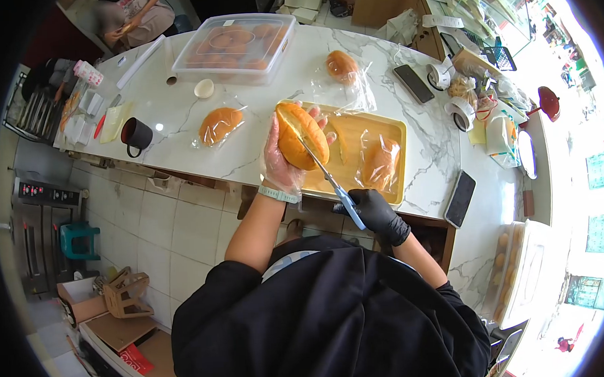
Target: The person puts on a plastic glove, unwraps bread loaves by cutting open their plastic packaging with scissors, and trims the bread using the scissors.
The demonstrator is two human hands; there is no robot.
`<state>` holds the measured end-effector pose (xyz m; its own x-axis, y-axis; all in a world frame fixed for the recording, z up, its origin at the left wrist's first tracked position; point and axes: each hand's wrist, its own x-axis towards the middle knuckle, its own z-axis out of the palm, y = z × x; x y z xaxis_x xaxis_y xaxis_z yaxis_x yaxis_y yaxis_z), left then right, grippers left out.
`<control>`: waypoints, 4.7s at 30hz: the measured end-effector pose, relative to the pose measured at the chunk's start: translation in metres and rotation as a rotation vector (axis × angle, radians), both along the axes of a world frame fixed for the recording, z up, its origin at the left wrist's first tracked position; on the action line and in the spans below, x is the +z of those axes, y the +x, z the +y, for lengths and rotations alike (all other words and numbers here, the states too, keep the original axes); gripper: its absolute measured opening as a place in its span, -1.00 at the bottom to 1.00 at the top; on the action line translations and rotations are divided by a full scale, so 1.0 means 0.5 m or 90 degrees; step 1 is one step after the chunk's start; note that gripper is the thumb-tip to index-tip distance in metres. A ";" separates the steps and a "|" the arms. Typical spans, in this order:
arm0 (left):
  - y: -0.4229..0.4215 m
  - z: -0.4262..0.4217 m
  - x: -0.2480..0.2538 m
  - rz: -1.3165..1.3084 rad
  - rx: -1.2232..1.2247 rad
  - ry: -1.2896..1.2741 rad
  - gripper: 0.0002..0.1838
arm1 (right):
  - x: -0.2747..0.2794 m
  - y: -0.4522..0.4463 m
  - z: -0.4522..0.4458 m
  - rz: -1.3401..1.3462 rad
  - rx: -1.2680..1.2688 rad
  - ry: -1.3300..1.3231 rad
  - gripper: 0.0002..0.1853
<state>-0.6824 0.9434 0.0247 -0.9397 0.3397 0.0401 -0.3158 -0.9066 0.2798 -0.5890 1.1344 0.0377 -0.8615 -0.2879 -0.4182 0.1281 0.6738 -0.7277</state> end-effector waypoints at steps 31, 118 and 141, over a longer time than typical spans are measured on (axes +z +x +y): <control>-0.072 -0.049 -0.087 -0.161 -0.103 -0.460 -0.34 | -0.070 0.074 0.102 -0.049 -0.173 -0.194 -0.62; -0.211 0.249 -0.063 0.503 -0.476 -1.318 -0.69 | -0.096 0.204 0.258 0.184 -0.726 -0.408 -0.82; 0.003 0.113 0.056 -0.066 -0.063 -0.015 -0.65 | 0.126 -0.058 0.026 0.170 -0.176 -0.740 -0.83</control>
<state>-0.6807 0.9998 0.0527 -0.9001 0.4309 -0.0640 -0.4318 -0.8633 0.2613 -0.6179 1.1477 0.1009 -0.9723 -0.1661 0.1644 -0.0810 -0.4205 -0.9037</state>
